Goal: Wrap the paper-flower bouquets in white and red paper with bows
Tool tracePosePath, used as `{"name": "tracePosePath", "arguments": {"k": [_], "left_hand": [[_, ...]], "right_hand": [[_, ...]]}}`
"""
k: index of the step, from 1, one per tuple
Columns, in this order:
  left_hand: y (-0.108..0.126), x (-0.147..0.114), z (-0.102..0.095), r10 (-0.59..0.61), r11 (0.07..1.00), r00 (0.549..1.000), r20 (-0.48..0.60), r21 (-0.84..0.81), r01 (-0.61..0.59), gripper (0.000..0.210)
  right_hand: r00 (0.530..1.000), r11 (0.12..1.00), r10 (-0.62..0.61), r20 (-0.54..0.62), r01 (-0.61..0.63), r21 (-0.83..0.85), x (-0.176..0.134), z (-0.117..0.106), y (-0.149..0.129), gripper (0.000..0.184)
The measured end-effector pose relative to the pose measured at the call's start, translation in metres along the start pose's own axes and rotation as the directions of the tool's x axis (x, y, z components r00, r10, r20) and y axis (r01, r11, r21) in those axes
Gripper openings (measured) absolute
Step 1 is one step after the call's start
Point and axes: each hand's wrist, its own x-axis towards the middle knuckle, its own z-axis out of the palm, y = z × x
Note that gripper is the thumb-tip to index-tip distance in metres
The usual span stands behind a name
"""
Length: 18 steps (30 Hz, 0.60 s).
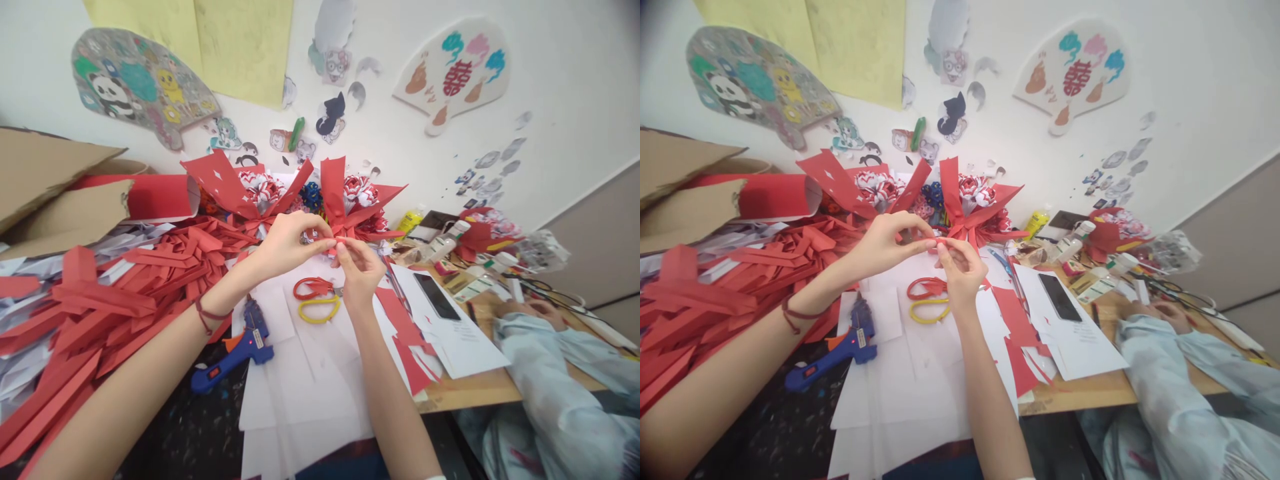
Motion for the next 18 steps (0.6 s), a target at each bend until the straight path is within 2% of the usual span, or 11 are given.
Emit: {"name": "tracePosePath", "arguments": {"k": [18], "left_hand": [[-0.0007,-0.0011,0.0049,-0.011,0.998,0.999,-0.037,0.059,0.013,0.024]], "right_hand": [[0.998,0.993,0.064,-0.007,-0.063,0.103,0.0023,0.002,-0.0005,0.016]]}}
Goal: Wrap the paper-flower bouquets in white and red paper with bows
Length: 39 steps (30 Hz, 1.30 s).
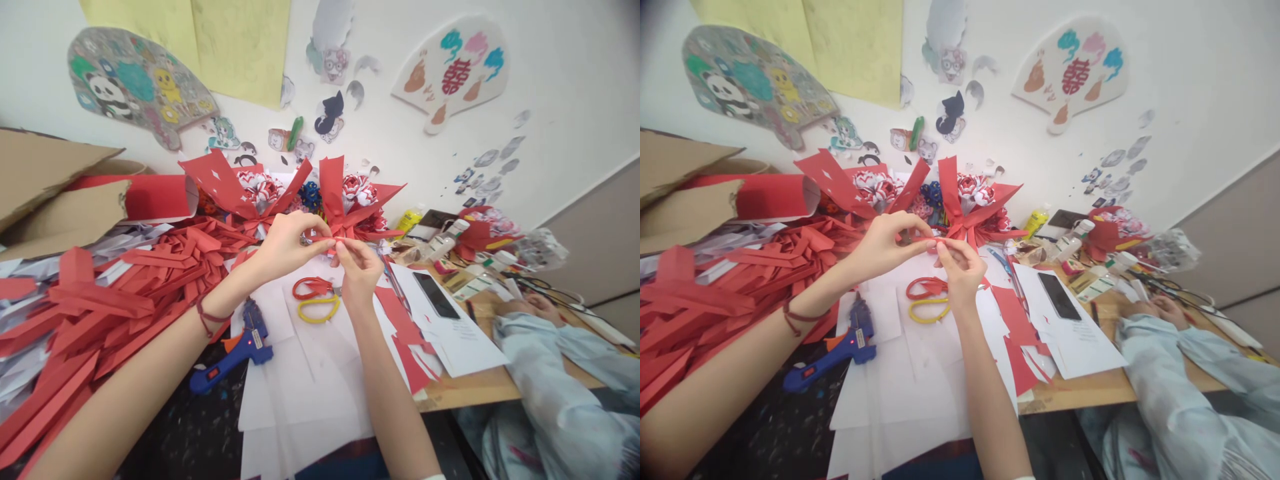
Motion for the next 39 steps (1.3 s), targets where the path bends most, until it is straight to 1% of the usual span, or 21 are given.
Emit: {"name": "tracePosePath", "arguments": {"k": [6,12,16,20,23,26,28,35,37,39], "left_hand": [[-0.001,-0.001,0.001,-0.002,1.0,1.0,0.001,0.009,0.002,0.017],[0.0,-0.001,0.002,-0.004,1.0,1.0,0.019,0.013,0.003,0.017],[0.001,0.0,-0.002,0.009,1.0,0.997,0.071,-0.016,-0.008,0.017],[0.0,0.0,-0.005,0.017,0.999,0.995,0.1,-0.03,-0.014,0.022],[-0.001,0.0,-0.004,0.029,0.999,0.996,0.084,-0.015,-0.028,0.021],[-0.001,0.0,-0.002,0.058,0.998,0.997,0.058,0.018,-0.059,0.018],[-0.001,0.0,-0.002,0.063,0.998,0.996,0.06,0.022,-0.065,0.018],[-0.004,0.0,-0.006,0.006,0.994,0.996,0.088,-0.107,0.004,0.021],[-0.004,0.0,-0.008,0.025,0.994,0.994,0.104,-0.105,-0.014,0.022],[-0.005,0.001,-0.012,0.079,0.995,0.991,0.111,-0.067,-0.072,0.023]], "right_hand": [[0.999,0.999,0.031,0.008,-0.031,-0.039,0.0,-0.002,-0.001,0.019],[0.998,0.998,0.056,0.015,-0.055,-0.034,-0.001,-0.004,0.0,0.02],[0.999,0.999,0.034,0.039,-0.034,-0.018,-0.001,-0.004,0.0,0.018],[0.999,0.998,0.023,0.028,-0.022,-0.053,0.0,-0.006,0.001,0.021],[0.999,0.997,0.006,0.038,-0.003,-0.072,0.0,-0.006,0.001,0.021],[0.998,0.998,-0.027,0.062,0.031,-0.058,0.0,-0.006,0.001,0.017],[0.997,0.998,-0.047,0.065,0.049,-0.042,0.0,-0.006,0.001,0.014],[0.998,0.995,-0.031,0.061,0.037,-0.091,0.0,-0.006,0.0,0.018],[0.998,0.995,-0.028,0.05,0.032,-0.098,0.0,-0.007,-0.001,0.02],[0.999,0.996,-0.035,0.028,0.037,-0.08,0.001,-0.007,-0.001,0.02]]}}
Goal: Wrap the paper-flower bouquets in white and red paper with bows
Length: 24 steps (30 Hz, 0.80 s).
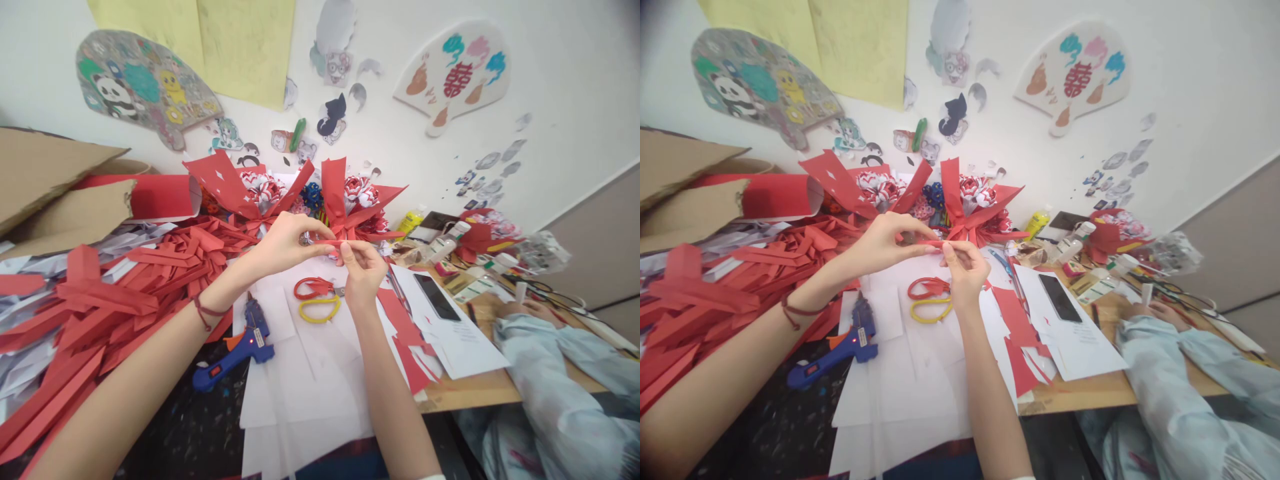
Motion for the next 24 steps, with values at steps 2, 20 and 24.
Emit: {"name": "tracePosePath", "arguments": {"k": [2,20,24], "left_hand": [[0.0,0.0,-0.004,0.079,0.991,0.997,-0.011,0.106,-0.078,0.027],[0.006,-0.003,0.004,0.327,0.809,0.945,-0.021,0.523,-0.268,0.017],[0.003,-0.002,0.008,0.32,0.784,0.947,-0.011,0.564,-0.258,0.018]], "right_hand": [[1.0,0.999,-0.008,-0.022,0.009,0.036,0.001,-0.001,0.0,0.02],[0.999,0.998,0.027,-0.021,-0.025,0.059,0.0,-0.001,0.002,0.023],[0.999,0.998,0.035,-0.002,-0.035,0.059,-0.001,-0.001,0.002,0.023]]}}
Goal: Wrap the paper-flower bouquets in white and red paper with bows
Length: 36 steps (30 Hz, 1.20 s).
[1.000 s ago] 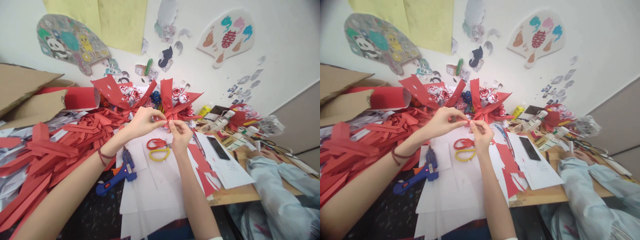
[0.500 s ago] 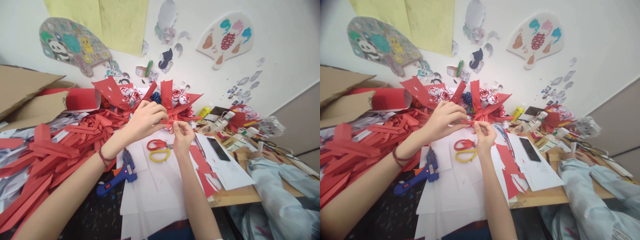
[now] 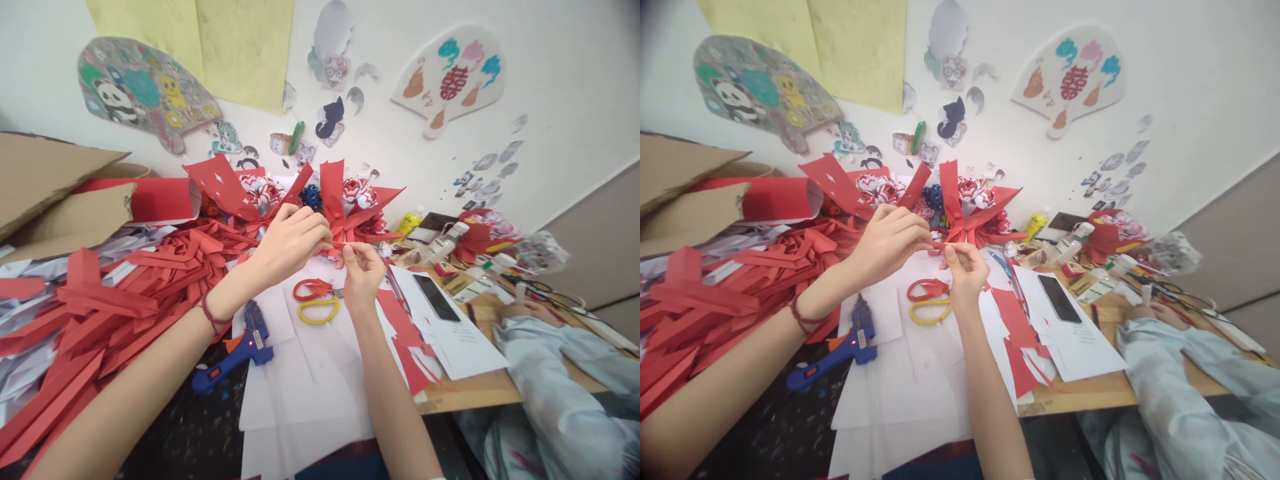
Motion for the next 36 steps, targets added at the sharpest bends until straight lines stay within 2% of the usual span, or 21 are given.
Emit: {"name": "tracePosePath", "arguments": {"k": [14,20,31,33,36], "left_hand": [[-0.001,-0.002,0.001,0.031,0.996,1.0,0.003,0.081,-0.031,0.019],[-0.002,-0.001,0.004,0.002,0.994,1.0,0.011,0.106,-0.003,0.018],[0.001,0.004,-0.007,-0.179,0.966,0.969,0.169,-0.156,0.206,0.012],[0.0,0.005,-0.008,-0.218,0.936,0.954,0.207,-0.233,0.264,0.012],[-0.003,0.007,-0.014,-0.305,0.825,0.928,0.215,-0.427,0.37,0.014]], "right_hand": [[1.0,0.998,0.01,0.028,-0.012,0.061,0.0,0.0,0.002,0.018],[0.998,0.996,0.001,0.056,-0.006,0.092,-0.001,0.0,0.002,0.014],[0.997,0.999,-0.021,0.072,0.018,0.035,0.0,-0.002,0.002,0.015],[0.997,0.999,-0.039,0.071,0.037,0.03,0.0,-0.002,0.003,0.014],[0.994,0.997,-0.079,0.07,0.077,0.027,0.0,-0.003,0.003,0.011]]}}
